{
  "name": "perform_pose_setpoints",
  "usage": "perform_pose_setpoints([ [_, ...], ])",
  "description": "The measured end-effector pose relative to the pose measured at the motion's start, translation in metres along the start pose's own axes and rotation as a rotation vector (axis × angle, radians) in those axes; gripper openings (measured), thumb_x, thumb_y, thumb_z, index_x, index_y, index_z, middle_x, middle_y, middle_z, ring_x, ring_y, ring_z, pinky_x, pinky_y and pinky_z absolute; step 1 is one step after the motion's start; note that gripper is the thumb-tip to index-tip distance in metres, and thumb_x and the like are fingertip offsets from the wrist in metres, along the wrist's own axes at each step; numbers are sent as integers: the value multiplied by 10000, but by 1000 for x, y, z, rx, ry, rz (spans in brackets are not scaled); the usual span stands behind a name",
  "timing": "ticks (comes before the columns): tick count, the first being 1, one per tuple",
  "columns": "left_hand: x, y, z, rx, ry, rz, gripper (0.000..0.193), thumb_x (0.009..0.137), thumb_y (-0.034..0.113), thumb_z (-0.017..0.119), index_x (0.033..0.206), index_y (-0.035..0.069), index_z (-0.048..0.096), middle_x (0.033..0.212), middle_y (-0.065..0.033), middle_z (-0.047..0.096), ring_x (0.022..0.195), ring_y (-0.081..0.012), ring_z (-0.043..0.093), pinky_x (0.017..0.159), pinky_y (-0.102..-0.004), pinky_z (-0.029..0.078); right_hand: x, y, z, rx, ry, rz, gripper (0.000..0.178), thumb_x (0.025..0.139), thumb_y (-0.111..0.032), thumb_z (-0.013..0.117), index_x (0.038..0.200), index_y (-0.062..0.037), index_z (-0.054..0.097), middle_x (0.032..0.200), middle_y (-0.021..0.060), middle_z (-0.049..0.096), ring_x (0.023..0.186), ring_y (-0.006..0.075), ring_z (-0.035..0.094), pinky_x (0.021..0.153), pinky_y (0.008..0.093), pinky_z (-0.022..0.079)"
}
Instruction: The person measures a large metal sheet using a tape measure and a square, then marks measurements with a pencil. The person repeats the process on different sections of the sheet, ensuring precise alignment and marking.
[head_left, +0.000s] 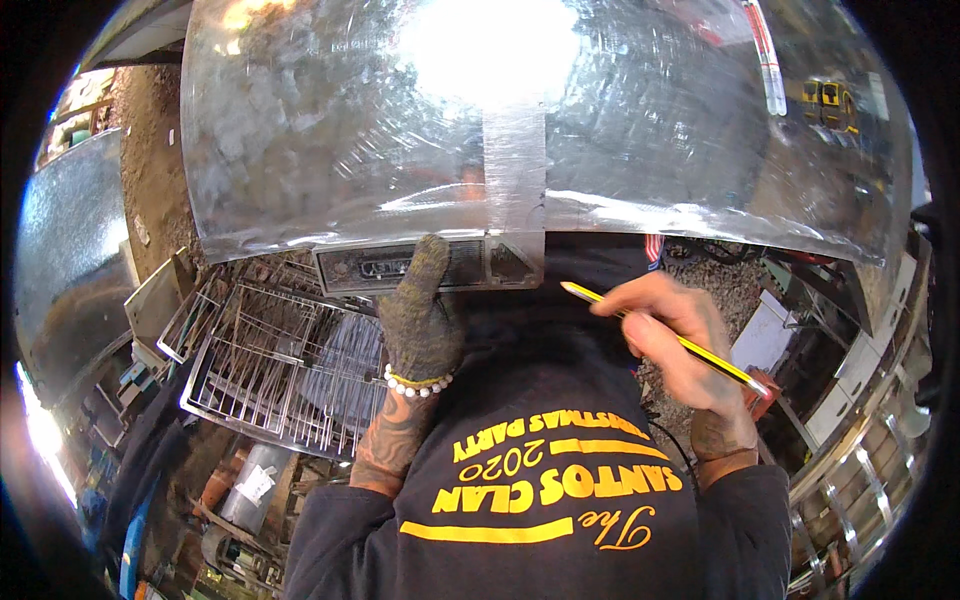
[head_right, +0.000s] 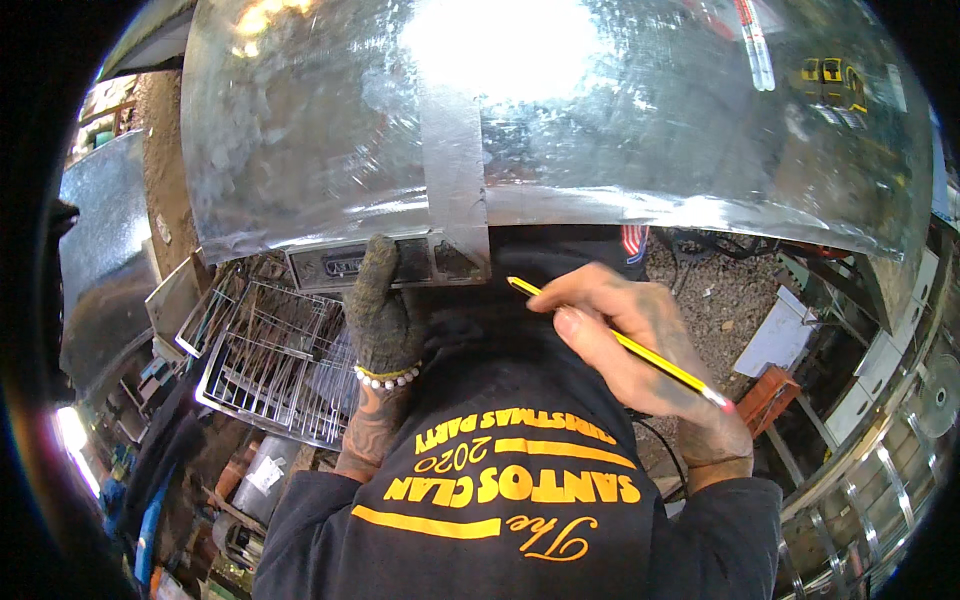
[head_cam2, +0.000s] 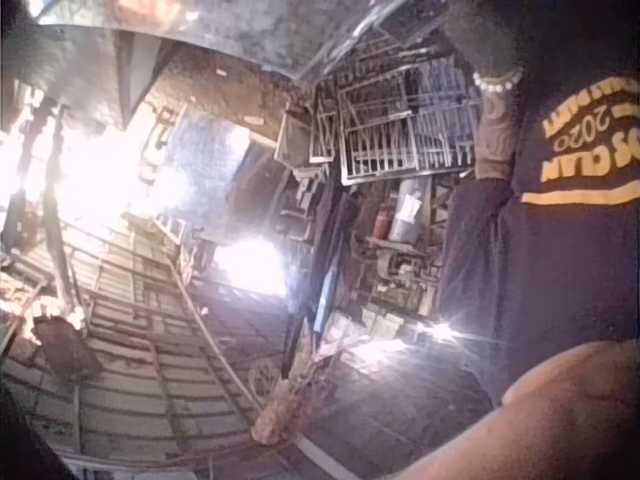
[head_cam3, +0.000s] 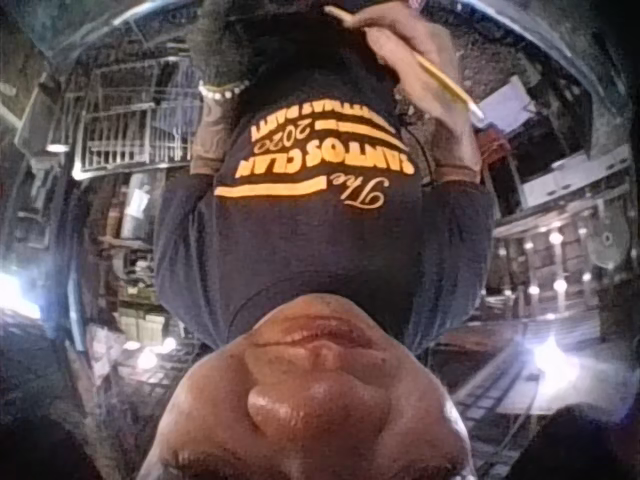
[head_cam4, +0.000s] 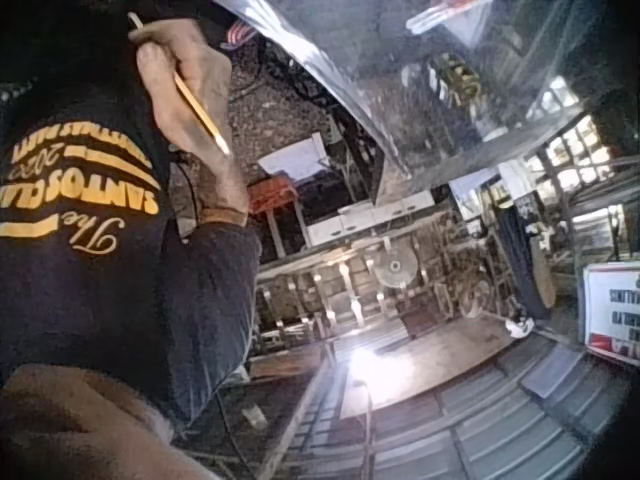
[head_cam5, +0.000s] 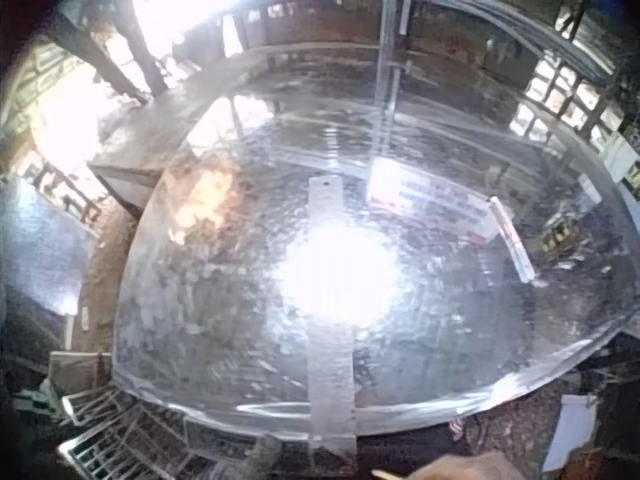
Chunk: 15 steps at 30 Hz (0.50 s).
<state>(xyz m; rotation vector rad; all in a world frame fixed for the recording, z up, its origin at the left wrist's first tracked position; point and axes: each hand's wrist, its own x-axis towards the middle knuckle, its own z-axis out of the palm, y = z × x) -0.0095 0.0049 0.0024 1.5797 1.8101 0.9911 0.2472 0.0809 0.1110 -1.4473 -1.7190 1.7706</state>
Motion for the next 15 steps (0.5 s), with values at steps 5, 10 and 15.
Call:
perform_pose_setpoints([
  [5, -1, -5, 2, 6, 23, 29, 469, 824, -100, 585, 1273, 28, 634, 1167, -255, 679, 1079, -402, 677, 942, -434, 515, 14, 3, 2, 334, 342, -158, 113, 975, -44, 583, 1067, -21, 644, 828, 50, 669, 715, 97, 615, 657, 233, 496],
  [10, -1, 2, 1, 65, 10, 12, 384, 881, -62, 594, 1262, -23, 616, 1184, -240, 680, 1121, -328, 663, 980, -417, 494, 30, 19, 23, 59, 504, -318, 192, 918, -72, 706, 1100, -38, 653, 1003, 111, 707, 909, 196, 708, 790, 301, 560],
  [15, 0, -2, 4, 60, 24, 40, 346, 894, -26, 643, 1238, -48, 614, 1153, -214, 697, 1078, -275, 677, 967, -392, 500, 42, 36, 44, -353, 610, -563, 320, 808, -48, 797, 1092, -100, 660, 1045, 83, 691, 957, 267, 668, 823, 347, 535],
])
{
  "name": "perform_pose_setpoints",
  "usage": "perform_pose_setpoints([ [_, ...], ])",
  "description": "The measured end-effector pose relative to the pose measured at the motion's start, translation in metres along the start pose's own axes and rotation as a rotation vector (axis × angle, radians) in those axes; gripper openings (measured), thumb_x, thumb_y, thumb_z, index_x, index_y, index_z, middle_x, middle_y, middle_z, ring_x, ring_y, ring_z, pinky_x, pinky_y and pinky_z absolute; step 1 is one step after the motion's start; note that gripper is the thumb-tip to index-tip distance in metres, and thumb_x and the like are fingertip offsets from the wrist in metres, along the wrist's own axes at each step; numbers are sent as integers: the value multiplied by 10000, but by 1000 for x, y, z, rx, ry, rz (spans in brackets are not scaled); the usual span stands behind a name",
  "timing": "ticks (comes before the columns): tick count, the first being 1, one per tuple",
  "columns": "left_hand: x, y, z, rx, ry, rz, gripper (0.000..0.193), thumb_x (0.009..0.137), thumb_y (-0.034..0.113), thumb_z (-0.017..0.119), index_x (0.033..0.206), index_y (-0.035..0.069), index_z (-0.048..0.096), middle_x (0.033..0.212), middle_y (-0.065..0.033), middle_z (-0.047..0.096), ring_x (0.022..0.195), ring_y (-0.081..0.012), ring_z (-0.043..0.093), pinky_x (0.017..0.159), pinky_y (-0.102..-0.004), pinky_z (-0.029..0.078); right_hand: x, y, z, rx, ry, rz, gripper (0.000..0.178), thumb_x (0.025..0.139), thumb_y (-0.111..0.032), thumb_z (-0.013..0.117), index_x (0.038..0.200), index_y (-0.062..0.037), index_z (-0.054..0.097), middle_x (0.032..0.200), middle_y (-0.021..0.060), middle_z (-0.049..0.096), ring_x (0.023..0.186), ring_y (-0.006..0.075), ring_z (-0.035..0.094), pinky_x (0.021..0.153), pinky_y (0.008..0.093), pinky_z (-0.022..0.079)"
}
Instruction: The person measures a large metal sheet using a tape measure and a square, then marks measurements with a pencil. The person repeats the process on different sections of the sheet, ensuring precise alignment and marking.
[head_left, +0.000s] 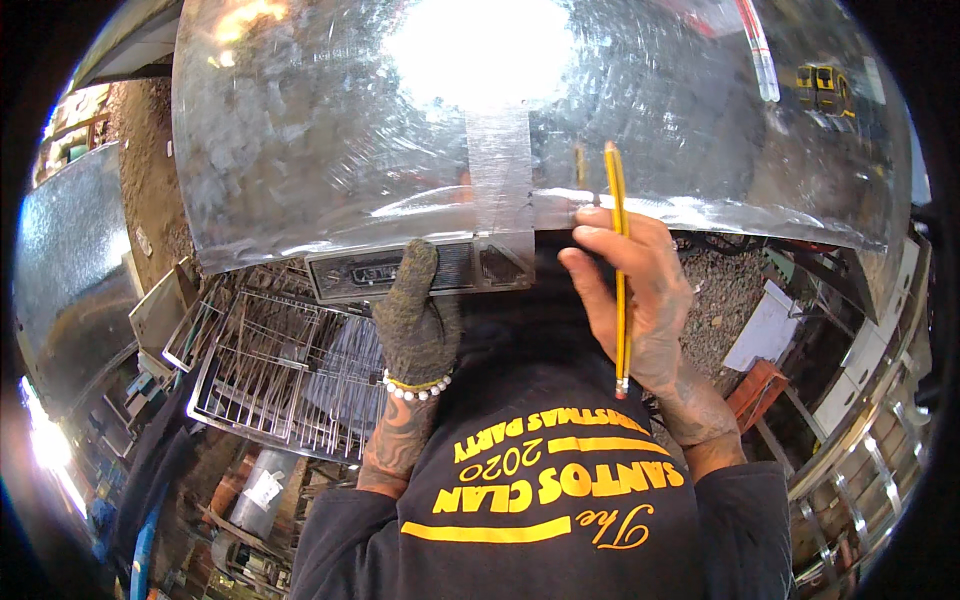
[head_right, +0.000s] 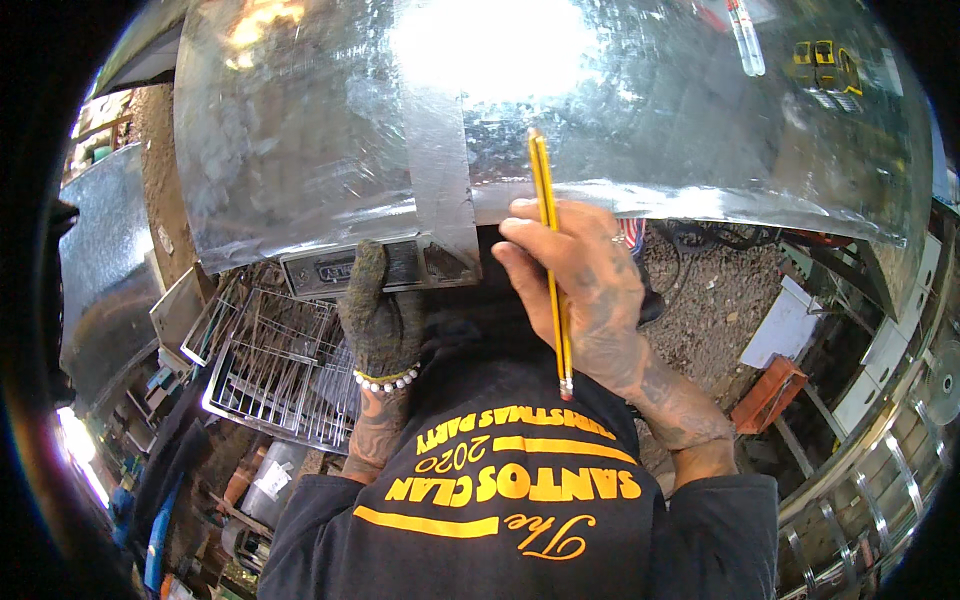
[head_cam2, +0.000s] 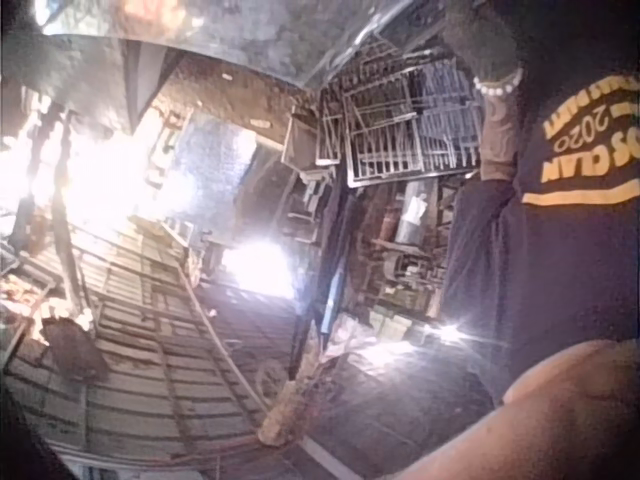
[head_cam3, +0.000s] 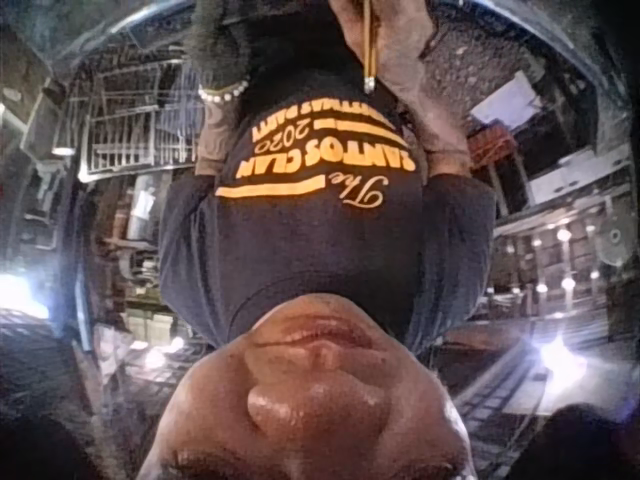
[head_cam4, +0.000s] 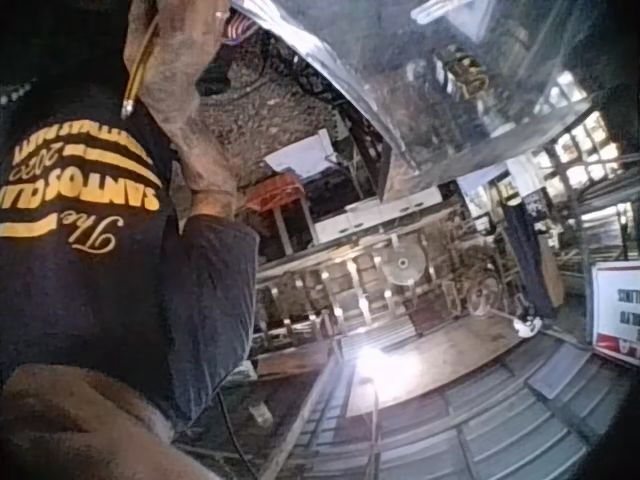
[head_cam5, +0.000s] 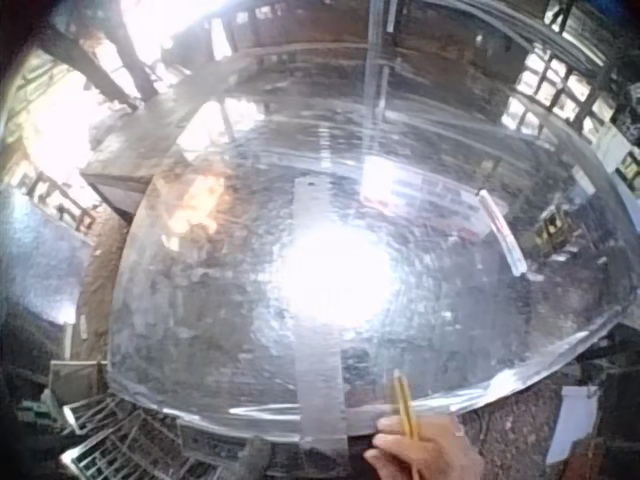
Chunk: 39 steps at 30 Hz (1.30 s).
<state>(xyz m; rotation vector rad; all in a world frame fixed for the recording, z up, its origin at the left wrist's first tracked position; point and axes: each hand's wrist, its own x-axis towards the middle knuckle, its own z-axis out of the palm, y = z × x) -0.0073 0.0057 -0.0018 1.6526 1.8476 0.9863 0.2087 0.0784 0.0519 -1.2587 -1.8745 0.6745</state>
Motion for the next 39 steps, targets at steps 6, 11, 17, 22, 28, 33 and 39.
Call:
perform_pose_setpoints([
  [6, -1, 1, -3, 24, 2, -28, 395, 835, -20, 695, 1227, 0, 650, 1153, -257, 684, 1080, -405, 676, 931, -434, 527, -12, 7, 22, -108, 13, -114, 347, 751, -119, 841, 1038, -188, 657, 1075, -29, 679, 1076, 202, 607, 944, 390, 377],
  [11, -2, 2, -3, 17, -29, -34, 345, 884, -28, 676, 1225, -33, 625, 1166, -185, 696, 1069, -248, 674, 948, -376, 511, -7, 6, 18, -149, -35, -149, 353, 726, -66, 852, 1010, -164, 666, 1072, -10, 720, 1047, 225, 633, 917, 390, 431],
  [17, -5, -3, 1, 35, 18, -8, 384, 868, -47, 691, 1244, -29, 615, 1162, -187, 696, 1068, -251, 677, 933, -371, 521, -11, 6, 20, -144, -70, -139, 335, 747, -56, 828, 1018, -165, 664, 1119, 5, 725, 1133, 219, 628, 1031, 442, 410],
  [22, -5, -4, -3, -6, -29, -34, 380, 889, -31, 663, 1264, -29, 604, 1169, -201, 693, 1074, -264, 679, 931, -378, 524, -15, 11, 25, -58, -78, -129, 346, 768, -29, 814, 1044, -159, 649, 1136, 27, 720, 1191, 235, 627, 1134, 511, 372],
  [28, -5, -1, -6, 42, -53, -24, 367, 900, -33, 618, 1267, -36, 600, 1210, -219, 676, 1124, -290, 666, 963, -389, 508, -15, 11, 25, -57, -95, -131, 367, 774, -16, 810, 1064, -153, 632, 1143, 31, 718, 1198, 242, 628, 1147, 524, 363],
  [33, -5, 0, -5, 53, -44, -32, 353, 897, -30, 615, 1250, -45, 613, 1245, -231, 658, 1165, -312, 645, 1018, -407, 476, -18, 14, 27, -46, -75, -125, 325, 781, -52, 803, 1044, -172, 655, 1160, -10, 692, 1250, 193, 587, 1160, 486, 364],
  [39, -2, 5, -8, 42, -59, -53, 365, 894, -23, 620, 1257, -55, 609, 1230, -236, 665, 1162, -324, 646, 1016, -410, 475, -14, 12, 24, -29, -102, -143, 341, 788, -60, 813, 1078, -134, 651, 1157, 56, 709, 1163, 259, 643, 1152, 529, 350],
])
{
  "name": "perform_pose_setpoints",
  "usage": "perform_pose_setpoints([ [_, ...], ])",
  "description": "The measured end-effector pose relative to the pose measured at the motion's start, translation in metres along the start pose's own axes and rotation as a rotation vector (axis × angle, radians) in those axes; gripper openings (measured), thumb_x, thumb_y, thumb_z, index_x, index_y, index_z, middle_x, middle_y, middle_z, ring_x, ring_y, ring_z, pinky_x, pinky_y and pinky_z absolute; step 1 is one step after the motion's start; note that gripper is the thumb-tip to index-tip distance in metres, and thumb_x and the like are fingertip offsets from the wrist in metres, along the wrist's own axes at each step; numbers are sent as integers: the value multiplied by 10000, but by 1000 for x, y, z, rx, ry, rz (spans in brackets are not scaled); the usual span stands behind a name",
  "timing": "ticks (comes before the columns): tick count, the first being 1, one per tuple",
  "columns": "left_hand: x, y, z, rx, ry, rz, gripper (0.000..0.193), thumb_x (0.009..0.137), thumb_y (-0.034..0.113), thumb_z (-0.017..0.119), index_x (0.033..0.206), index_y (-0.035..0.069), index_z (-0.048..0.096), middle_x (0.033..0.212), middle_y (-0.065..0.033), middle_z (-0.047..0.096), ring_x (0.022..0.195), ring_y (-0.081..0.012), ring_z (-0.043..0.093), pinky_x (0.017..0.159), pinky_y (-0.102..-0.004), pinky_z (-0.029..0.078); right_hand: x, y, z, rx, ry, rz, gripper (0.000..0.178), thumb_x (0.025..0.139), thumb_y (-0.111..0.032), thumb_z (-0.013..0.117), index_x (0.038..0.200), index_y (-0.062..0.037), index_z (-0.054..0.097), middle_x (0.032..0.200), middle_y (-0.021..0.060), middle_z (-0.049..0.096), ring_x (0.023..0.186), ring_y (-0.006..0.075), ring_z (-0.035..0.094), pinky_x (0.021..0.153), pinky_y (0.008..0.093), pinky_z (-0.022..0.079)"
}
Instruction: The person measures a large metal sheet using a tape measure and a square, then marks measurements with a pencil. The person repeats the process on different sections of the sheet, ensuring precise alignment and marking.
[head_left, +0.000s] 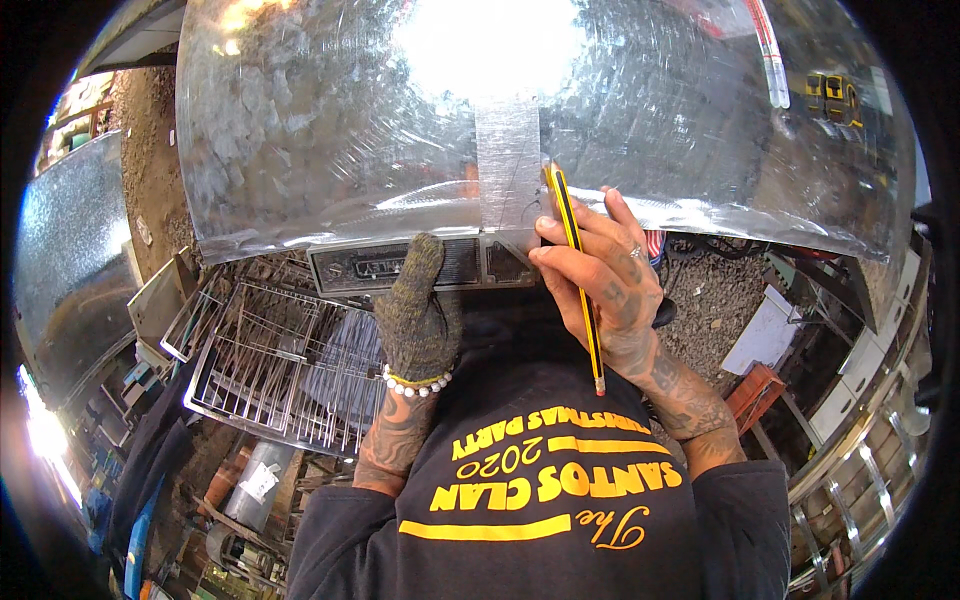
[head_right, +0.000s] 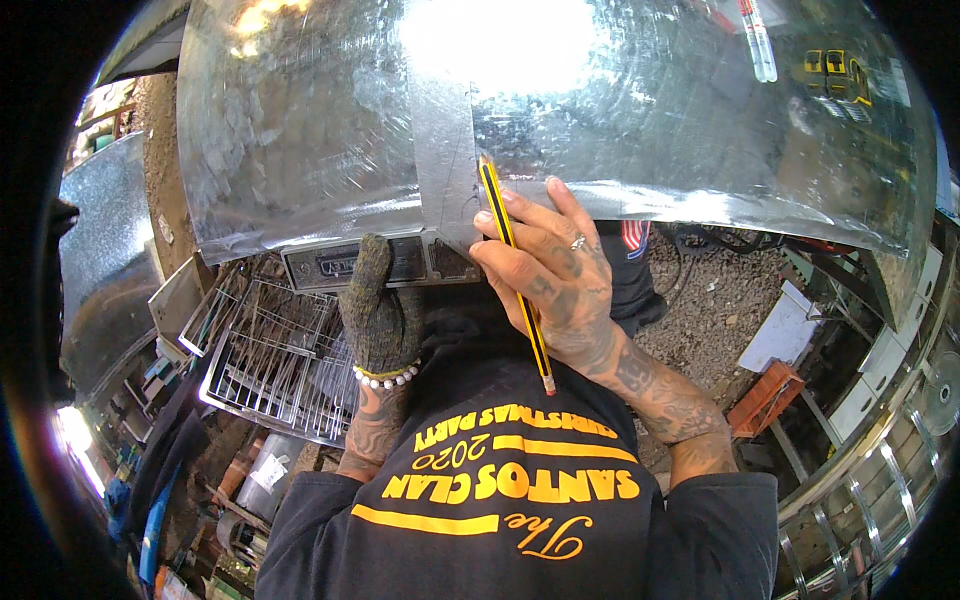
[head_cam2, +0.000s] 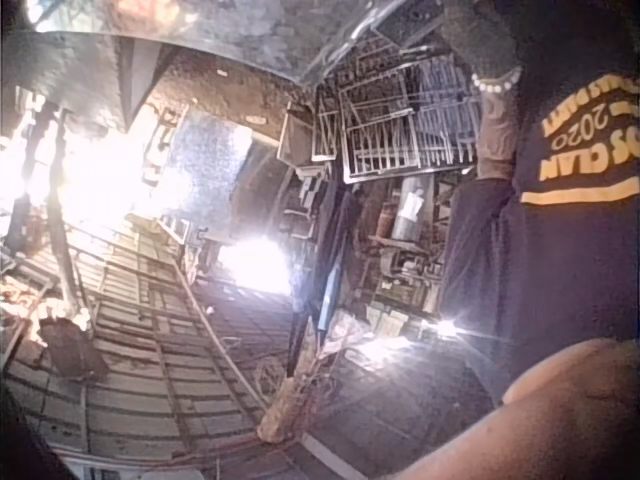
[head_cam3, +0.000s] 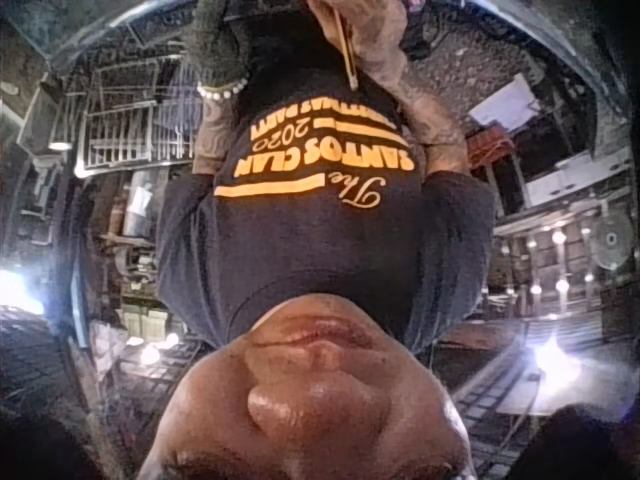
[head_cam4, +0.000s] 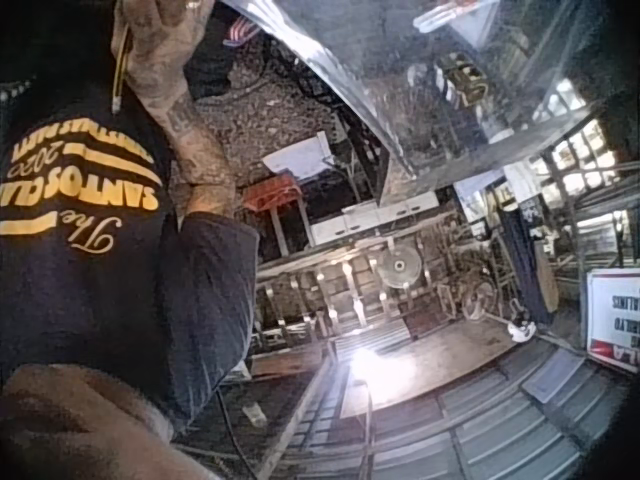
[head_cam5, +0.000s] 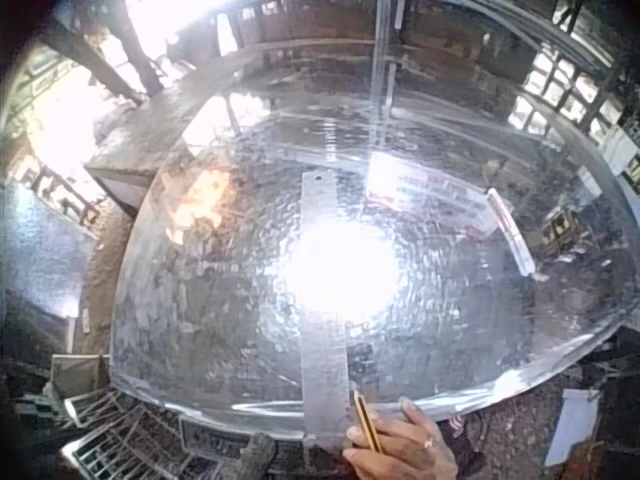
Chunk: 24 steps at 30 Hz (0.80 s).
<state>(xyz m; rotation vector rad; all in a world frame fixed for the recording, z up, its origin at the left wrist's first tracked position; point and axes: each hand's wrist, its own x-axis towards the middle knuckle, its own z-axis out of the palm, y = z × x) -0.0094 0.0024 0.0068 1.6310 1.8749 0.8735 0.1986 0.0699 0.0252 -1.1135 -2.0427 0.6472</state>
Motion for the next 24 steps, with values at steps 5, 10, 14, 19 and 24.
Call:
perform_pose_setpoints([
  [5, 0, -4, 2, 12, 9, 21, 351, 903, -15, 611, 1252, -50, 616, 1205, -232, 677, 1126, -316, 663, 994, -403, 484, 24, -16, -44, 133, -93, 270, 262, 939, -141, 687, 1186, -66, 647, 951, 61, 688, 847, 171, 649, 856, 343, 509],
  [10, 2, -5, 10, -209, 50, -26, 479, 808, -91, 615, 1273, 24, 634, 1169, -243, 684, 1096, -381, 677, 956, -428, 512, 58, -16, -44, 341, 160, 532, 139, 952, -169, 628, 894, -45, 606, 743, 25, 610, 633, 62, 559, 573, 232, 447],
  [14, 3, -1, 3, -27, 60, 45, 514, 787, -105, 596, 1278, 41, 637, 1173, -248, 679, 1086, -393, 677, 946, -431, 514, 69, -5, -31, 255, 138, 491, 105, 926, -138, 638, 897, -46, 598, 698, 21, 603, 624, 68, 579, 565, 235, 451],
  [19, 1, -2, 0, 6, -15, 8, 424, 843, -64, 575, 1264, -36, 615, 1222, -258, 659, 1148, -364, 649, 989, -427, 488, 56, -35, -55, 145, -186, 470, 108, 900, -99, 661, 858, -42, 579, 661, 91, 591, 583, 163, 642, 536, 316, 484],
  [24, -2, -5, 5, -108, -33, -104, 403, 864, -50, 594, 1265, -27, 613, 1203, -250, 670, 1114, -335, 668, 950, -427, 513, 35, -55, -92, 171, -364, 575, 70, 916, -79, 621, 866, -40, 590, 716, 74, 646, 648, 146, 659, 601, 289, 519],
])
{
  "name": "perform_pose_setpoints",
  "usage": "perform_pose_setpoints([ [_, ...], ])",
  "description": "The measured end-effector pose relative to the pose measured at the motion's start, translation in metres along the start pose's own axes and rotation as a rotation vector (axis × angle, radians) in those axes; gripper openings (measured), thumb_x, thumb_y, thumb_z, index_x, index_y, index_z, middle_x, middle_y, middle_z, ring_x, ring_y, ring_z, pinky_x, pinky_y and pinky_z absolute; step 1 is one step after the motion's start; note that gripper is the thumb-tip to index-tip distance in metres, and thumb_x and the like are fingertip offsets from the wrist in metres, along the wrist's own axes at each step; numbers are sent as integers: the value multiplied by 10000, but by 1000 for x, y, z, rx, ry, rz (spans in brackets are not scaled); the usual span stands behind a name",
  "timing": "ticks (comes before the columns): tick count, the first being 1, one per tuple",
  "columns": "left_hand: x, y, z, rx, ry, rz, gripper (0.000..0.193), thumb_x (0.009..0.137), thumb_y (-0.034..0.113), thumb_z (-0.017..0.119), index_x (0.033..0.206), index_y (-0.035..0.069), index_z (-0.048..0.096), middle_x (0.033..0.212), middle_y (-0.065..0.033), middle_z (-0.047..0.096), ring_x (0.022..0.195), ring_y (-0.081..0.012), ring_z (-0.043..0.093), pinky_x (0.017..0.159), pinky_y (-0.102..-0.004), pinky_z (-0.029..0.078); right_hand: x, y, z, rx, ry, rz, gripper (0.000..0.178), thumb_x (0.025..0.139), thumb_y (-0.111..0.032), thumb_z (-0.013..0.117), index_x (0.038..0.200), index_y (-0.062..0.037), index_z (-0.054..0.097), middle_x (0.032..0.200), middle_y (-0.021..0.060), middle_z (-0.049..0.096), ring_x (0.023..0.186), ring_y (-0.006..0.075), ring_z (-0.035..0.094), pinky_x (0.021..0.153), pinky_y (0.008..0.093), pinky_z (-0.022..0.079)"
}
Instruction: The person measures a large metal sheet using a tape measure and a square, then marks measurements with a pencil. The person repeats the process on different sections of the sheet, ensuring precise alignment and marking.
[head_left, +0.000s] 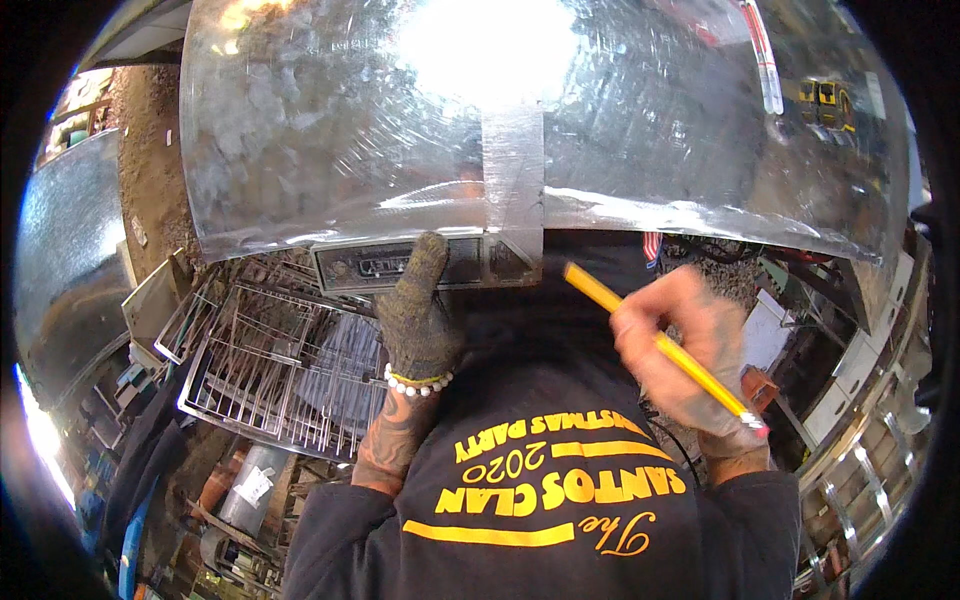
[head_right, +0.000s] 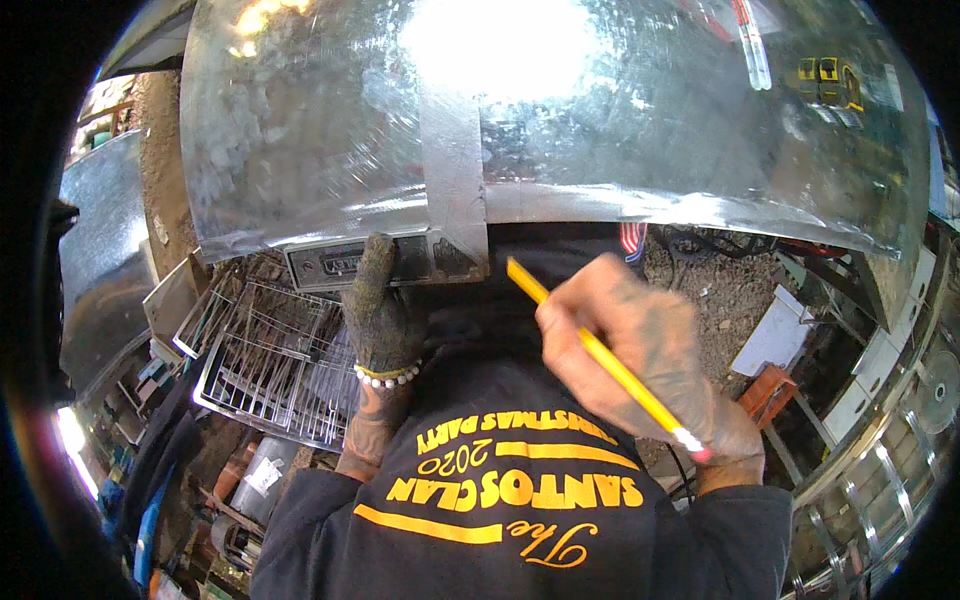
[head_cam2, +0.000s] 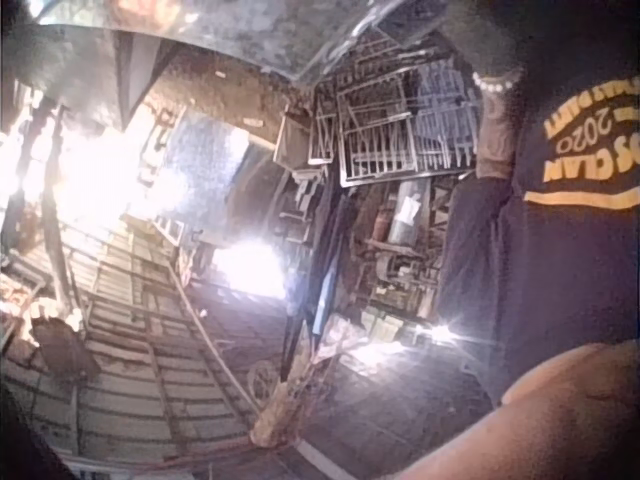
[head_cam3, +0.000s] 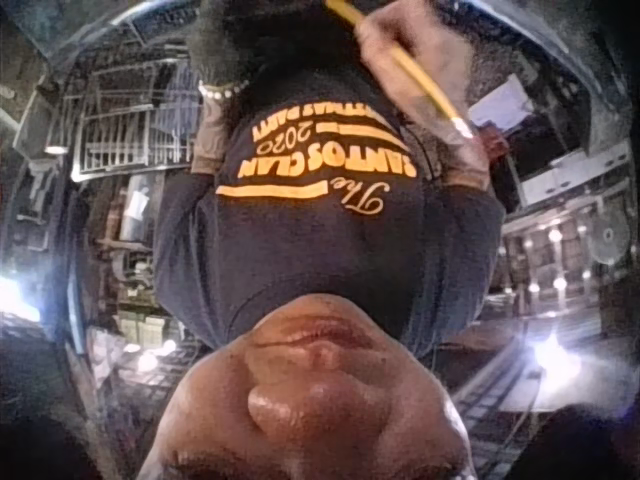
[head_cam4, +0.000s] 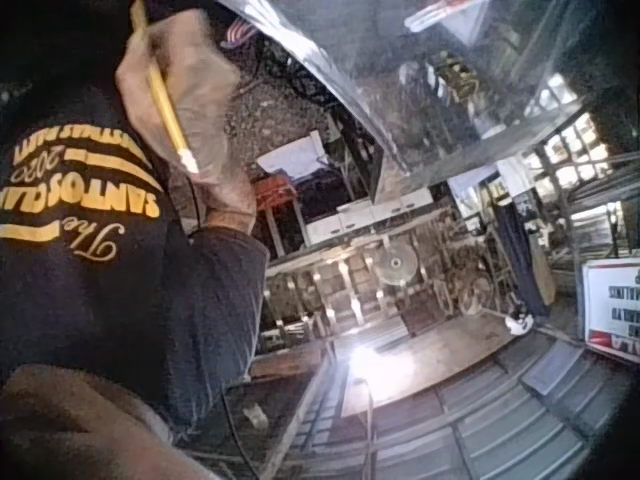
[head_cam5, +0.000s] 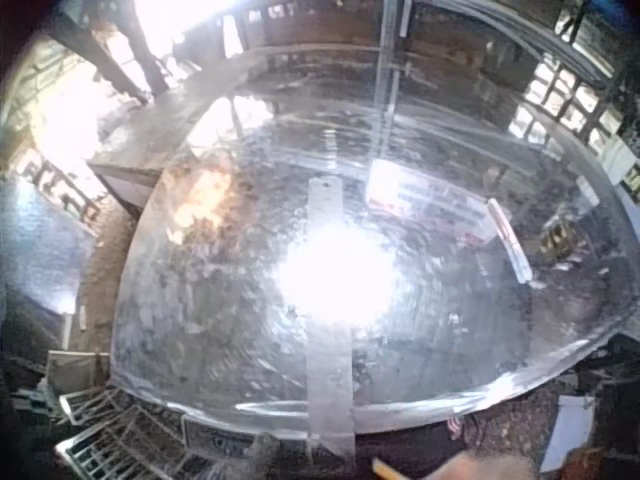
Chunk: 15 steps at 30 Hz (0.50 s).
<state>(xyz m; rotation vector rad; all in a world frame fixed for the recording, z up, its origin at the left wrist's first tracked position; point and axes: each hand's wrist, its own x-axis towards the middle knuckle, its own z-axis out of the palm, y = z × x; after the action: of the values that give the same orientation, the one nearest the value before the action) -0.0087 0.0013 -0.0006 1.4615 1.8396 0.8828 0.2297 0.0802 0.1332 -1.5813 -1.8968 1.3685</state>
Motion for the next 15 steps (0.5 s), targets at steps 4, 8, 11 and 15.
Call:
perform_pose_setpoints([
  [4, 5, 3, -1, -167, -1, -9, 481, 825, -52, 653, 1293, 59, 628, 1176, -241, 683, 1079, -381, 683, 919, -446, 528, 45, 1, 8, 134, 284, -11, 110, 924, -130, 651, 888, -44, 592, 716, 81, 636, 559, 140, 613, 528, 299, 476],
  [8, 9, 12, -2, -267, 8, 62, 472, 849, -57, 664, 1306, 56, 616, 1176, -213, 691, 1067, -356, 685, 928, -460, 523, 71, 9, 23, 176, 293, -36, 107, 931, -126, 627, 879, -48, 576, 710, 93, 636, 574, 186, 641, 534, 320, 482],
  [11, 3, -4, -1, -9, 45, 138, 519, 809, -61, 682, 1308, 62, 615, 1200, -224, 679, 1096, -374, 675, 946, -456, 514, 33, 8, 18, -21, 45, -143, 101, 905, -65, 623, 856, -38, 539, 726, 150, 624, 651, 299, 677, 573, 373, 506],
  [15, -3, -10, -2, 40, -11, 46, 587, 739, -49, 716, 1306, 61, 613, 1221, -244, 662, 1129, -394, 655, 963, -450, 505, -14, 16, 13, 69, -272, 11, 102, 896, -105, 661, 865, -24, 607, 686, 89, 649, 634, 191, 681, 589, 326, 519],
])
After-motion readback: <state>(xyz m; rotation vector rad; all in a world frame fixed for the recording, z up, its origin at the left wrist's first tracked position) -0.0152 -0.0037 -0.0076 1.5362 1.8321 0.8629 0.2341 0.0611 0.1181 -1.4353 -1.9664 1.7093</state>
